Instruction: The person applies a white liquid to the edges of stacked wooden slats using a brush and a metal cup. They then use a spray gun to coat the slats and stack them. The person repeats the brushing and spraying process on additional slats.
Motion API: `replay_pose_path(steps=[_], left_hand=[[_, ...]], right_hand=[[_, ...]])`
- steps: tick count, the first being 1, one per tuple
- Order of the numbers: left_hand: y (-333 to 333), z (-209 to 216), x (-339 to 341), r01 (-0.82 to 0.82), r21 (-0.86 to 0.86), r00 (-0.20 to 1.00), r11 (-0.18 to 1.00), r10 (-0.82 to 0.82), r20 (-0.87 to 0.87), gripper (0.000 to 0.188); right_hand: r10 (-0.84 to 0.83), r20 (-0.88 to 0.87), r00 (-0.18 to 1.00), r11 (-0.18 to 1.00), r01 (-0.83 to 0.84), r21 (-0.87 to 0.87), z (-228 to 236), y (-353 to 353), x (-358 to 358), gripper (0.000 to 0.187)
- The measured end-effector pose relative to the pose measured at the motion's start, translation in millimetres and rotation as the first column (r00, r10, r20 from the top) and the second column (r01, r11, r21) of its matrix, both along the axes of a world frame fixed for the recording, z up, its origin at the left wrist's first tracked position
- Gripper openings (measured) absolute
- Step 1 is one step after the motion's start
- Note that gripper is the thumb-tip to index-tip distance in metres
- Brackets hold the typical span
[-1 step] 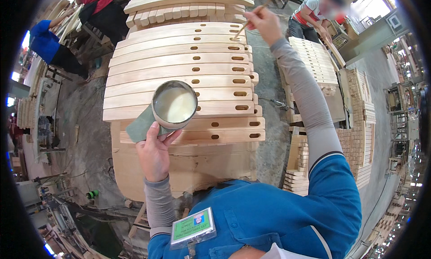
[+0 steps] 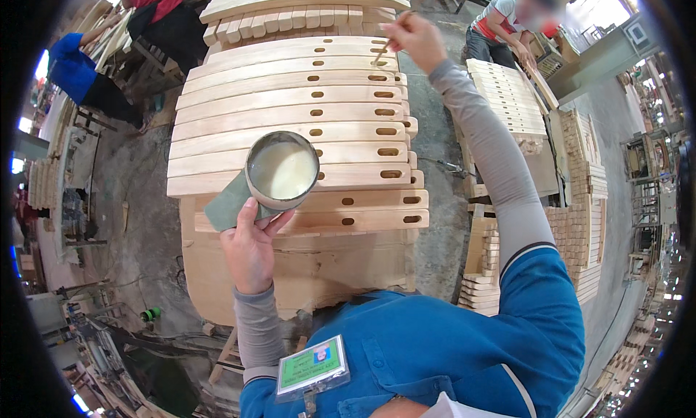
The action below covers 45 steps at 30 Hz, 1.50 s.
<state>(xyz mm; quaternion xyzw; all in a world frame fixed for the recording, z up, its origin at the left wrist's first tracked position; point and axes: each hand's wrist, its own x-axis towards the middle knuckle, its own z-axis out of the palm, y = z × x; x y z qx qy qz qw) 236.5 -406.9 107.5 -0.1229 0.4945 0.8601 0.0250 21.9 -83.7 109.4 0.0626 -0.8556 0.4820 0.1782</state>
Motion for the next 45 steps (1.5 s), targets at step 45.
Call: replay_pose_path(steps=[45], left_hand=[[18.0, 32.2, 21.7, 0.101, -0.068, 0.956, 0.993, -0.116, -0.27, 0.027]], right_hand=[[0.555, 0.076, 0.828, 0.714, -0.428, -0.554, 83.4, -60.5, 199.5, 0.008]])
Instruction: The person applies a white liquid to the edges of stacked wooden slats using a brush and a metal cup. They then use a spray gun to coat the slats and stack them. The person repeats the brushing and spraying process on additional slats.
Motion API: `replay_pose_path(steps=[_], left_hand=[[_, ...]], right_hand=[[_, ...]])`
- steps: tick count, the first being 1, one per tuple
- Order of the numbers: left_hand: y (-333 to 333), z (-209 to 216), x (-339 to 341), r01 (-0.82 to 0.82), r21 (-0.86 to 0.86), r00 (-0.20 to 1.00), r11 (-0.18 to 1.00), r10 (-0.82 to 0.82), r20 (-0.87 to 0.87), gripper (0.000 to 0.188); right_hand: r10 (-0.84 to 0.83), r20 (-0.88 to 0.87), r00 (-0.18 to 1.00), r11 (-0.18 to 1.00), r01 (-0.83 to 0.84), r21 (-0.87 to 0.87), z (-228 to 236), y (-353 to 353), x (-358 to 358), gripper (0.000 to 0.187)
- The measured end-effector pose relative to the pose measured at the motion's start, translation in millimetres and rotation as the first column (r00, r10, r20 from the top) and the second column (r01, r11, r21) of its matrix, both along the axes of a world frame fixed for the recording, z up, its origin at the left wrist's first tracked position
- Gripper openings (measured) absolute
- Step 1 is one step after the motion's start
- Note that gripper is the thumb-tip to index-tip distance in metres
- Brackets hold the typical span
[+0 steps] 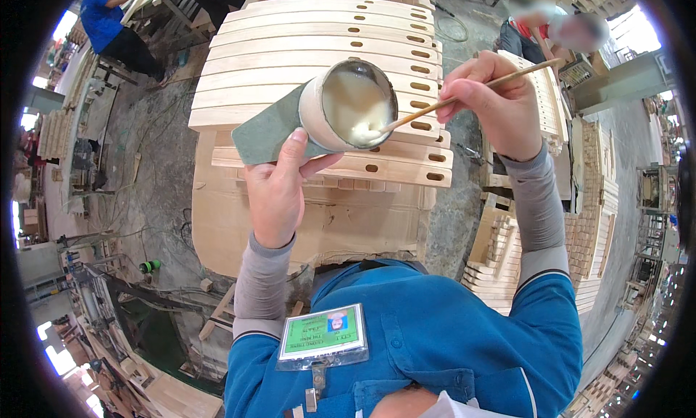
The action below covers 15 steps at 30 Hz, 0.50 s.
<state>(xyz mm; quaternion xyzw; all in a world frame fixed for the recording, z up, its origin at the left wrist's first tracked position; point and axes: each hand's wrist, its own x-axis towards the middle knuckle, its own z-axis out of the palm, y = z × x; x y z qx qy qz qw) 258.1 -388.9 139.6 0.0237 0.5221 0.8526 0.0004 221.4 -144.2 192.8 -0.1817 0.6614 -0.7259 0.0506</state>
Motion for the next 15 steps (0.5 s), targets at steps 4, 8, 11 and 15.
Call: replay_pose_path(steps=[4, 8, 11, 15], left_hand=[[6.8, -7.7, -0.7, 0.037, 0.045, 0.997, 0.998, -0.04, 0.07, 0.026], [16.4, -20.2, -9.5, 0.086, 0.091, 0.98, 0.992, -0.101, 0.169, 0.026], [22.2, -25.1, -21.8, 0.101, 0.102, 0.973, 0.99, -0.119, 0.197, 0.027], [19.7, -24.3, -38.9, 0.065, 0.117, 0.97, 0.991, -0.09, 0.225, 0.026]], right_hand=[[0.035, 0.235, 0.971, 0.939, 0.048, -0.34, -34.5, 9.0, -3.5, 0.008], [0.004, 0.451, 0.892, 0.882, 0.21, -0.422, -60.5, 12.1, -15.4, 0.01], [0.011, 0.439, 0.899, 0.89, 0.192, -0.415, -64.2, 18.4, -30.3, 0.012], [-0.08, 0.412, 0.908, 0.9, 0.243, -0.361, -58.3, 26.1, -61.5, 0.014]])
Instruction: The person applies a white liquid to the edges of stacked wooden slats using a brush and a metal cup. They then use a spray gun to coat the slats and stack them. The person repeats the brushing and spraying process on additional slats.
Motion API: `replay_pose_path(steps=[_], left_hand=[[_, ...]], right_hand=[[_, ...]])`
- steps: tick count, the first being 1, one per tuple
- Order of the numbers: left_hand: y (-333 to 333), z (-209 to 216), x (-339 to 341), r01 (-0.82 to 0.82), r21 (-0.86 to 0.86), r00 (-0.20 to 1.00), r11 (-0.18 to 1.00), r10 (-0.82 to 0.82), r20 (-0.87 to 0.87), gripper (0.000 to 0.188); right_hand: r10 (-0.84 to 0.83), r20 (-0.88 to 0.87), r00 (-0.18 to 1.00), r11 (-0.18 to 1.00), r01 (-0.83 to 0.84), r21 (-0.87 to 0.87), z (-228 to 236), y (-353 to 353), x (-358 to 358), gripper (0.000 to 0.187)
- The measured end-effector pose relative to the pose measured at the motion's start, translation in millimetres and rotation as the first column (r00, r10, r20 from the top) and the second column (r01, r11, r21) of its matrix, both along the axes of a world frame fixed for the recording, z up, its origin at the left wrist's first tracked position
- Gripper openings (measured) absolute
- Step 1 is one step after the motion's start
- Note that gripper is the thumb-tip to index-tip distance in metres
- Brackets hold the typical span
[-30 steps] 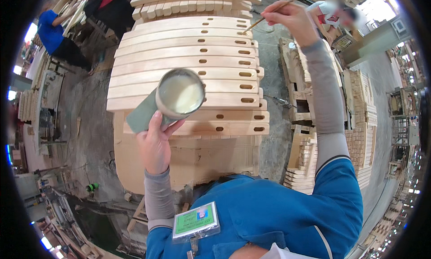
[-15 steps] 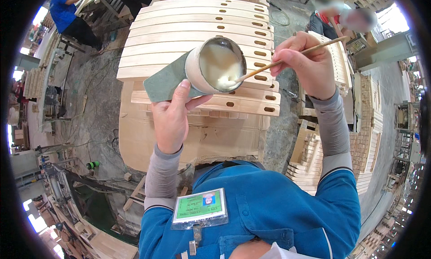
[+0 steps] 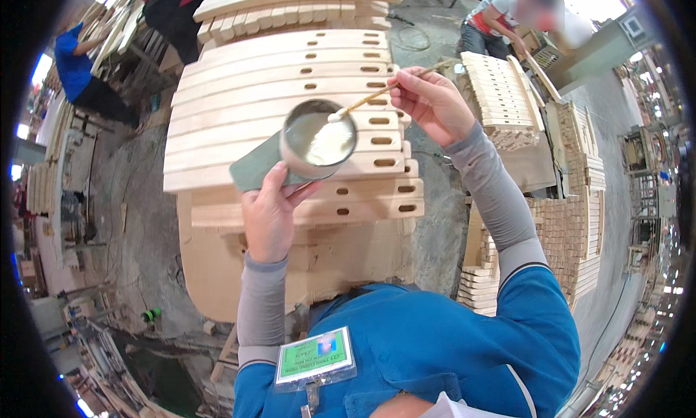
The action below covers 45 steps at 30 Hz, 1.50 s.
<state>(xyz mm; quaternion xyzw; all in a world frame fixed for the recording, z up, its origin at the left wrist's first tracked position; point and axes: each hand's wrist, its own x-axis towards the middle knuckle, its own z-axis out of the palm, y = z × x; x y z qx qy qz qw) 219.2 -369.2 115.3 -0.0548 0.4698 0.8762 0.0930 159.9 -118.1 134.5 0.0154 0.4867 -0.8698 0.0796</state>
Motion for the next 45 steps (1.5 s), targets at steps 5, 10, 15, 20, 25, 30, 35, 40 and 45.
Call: replay_pose_path(steps=[5, 10, 15, 20, 25, 30, 35, 40, 45], left_hand=[[-20.3, 8.6, -16.4, -0.07, 0.056, 0.997, 0.996, 0.072, -0.028, 0.027], [-33.8, 14.7, -15.8, -0.154, 0.013, 0.987, 0.988, 0.154, -0.052, 0.028], [-43.4, 8.6, -9.1, -0.195, -0.033, 0.98, 0.98, 0.194, -0.036, 0.027], [-49.1, 3.5, -8.1, -0.198, -0.033, 0.98, 0.98, 0.197, -0.022, 0.028], [-48.3, 3.1, -5.5, -0.228, -0.031, 0.974, 0.973, 0.228, 0.0, 0.028], [-56.9, 3.5, 0.8, -0.232, -0.021, 0.972, 0.972, 0.233, 0.014, 0.027], [-58.7, 7.7, 6.3, -0.265, -0.03, 0.964, 0.964, 0.265, -0.018, 0.027], [-66.9, 11.2, 11.9, -0.297, -0.045, 0.955, 0.954, 0.297, -0.015, 0.028], [-72.4, 11.6, 17.0, -0.306, -0.021, 0.952, 0.952, 0.306, 0.002, 0.028]], right_hand=[[-0.254, -0.215, 0.943, 0.961, 0.271, 0.056, -2.9, 53.1, -75.8, 0.017], [-0.331, -0.452, 0.828, 0.725, 0.53, 0.439, -11.5, 76.0, -129.3, 0.023], [-0.265, -0.428, 0.864, 0.665, 0.485, 0.567, -20.5, 70.7, -150.6, 0.024], [-0.157, -0.532, 0.832, 0.472, 0.537, 0.699, -19.9, 56.3, -159.1, 0.025], [0.079, -0.517, 0.852, 0.336, 0.466, 0.819, -26.1, 31.4, -169.5, 0.024], [0.082, -0.571, 0.817, 0.08, 0.566, 0.82, -17.8, 25.9, -170.5, 0.033], [0.07, -0.481, 0.874, 0.086, 0.475, 0.876, -12.1, 20.6, -169.6, 0.03], [0.066, -0.587, 0.807, 0.039, 0.585, 0.81, -9.1, 12.9, -170.9, 0.027], [-0.014, -0.444, 0.896, 0.239, 0.435, 0.868, -4.0, 17.1, -170.0, 0.029]])
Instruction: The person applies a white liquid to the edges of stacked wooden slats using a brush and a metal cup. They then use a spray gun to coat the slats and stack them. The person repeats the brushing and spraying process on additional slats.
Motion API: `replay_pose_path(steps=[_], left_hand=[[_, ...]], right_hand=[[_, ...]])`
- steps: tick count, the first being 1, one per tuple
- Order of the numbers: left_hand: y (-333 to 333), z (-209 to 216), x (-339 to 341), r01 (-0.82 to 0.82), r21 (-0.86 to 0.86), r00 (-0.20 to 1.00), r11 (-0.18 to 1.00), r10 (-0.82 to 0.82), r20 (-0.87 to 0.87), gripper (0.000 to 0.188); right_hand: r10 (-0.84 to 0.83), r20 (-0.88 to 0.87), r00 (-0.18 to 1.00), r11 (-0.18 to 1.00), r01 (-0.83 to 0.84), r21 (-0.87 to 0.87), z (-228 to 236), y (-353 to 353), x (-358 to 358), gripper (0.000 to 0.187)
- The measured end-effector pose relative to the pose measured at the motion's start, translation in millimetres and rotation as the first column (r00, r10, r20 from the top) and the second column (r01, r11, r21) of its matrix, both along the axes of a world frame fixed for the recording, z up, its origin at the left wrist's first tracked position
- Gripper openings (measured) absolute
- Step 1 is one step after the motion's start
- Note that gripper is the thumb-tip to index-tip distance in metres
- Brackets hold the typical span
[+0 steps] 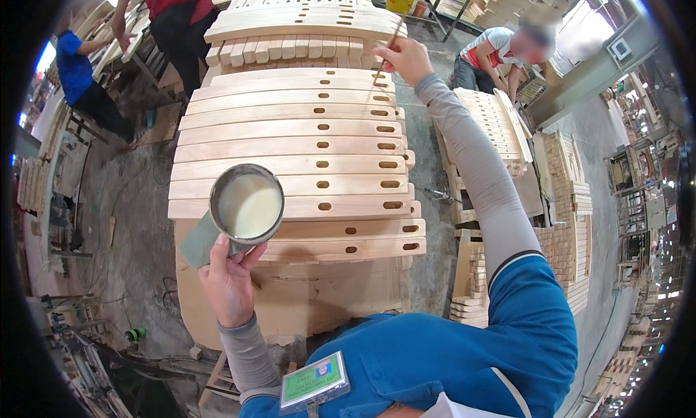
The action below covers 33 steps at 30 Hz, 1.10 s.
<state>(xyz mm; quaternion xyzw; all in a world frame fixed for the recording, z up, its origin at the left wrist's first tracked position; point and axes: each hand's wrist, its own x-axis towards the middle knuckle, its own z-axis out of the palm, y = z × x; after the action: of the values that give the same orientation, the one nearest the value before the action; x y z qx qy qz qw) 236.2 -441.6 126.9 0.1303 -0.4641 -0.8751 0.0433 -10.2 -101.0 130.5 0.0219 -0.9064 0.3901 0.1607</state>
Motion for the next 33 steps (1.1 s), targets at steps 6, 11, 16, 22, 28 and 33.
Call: replay_pose_path(steps=[6, 11, 16, 22, 28, 33], left_hand=[[-8.4, -2.5, 18.4, -0.063, -0.059, 0.998, 0.996, 0.062, -0.011, 0.029], [6.5, -11.8, 43.1, -0.171, -0.022, 0.985, 0.985, 0.171, -0.013, 0.03], [41.1, -17.4, 92.8, -0.31, -0.086, 0.95, 0.947, 0.307, -0.05, 0.029], [109.1, -8.7, 138.2, -0.441, -0.109, 0.897, 0.891, 0.434, -0.08, 0.029], [151.6, -7.8, 137.2, -0.516, -0.066, 0.85, 0.854, 0.502, -0.157, 0.029], [169.0, -12.6, 107.1, -0.589, -0.083, 0.804, 0.804, 0.573, -0.159, 0.03]], right_hand=[[0.179, -0.072, 0.981, 0.963, -0.19, -0.193, 12.2, 40.5, 14.0, 0.012], [0.321, -0.079, 0.944, 0.874, -0.328, -0.359, 0.8, 63.6, 19.1, 0.013], [0.156, -0.201, 0.967, 0.722, -0.251, -0.645, -31.4, 108.6, 37.8, 0.012], [0.069, -0.005, 0.998, 0.408, -0.033, -0.912, -55.0, 217.4, 115.8, 0.01], [-0.076, 0.199, 0.977, 0.32, 0.213, -0.923, -76.4, 327.9, 205.8, 0.007], [-0.184, 0.325, 0.928, 0.326, 0.369, -0.87, -93.5, 398.8, 264.0, 0.004]])
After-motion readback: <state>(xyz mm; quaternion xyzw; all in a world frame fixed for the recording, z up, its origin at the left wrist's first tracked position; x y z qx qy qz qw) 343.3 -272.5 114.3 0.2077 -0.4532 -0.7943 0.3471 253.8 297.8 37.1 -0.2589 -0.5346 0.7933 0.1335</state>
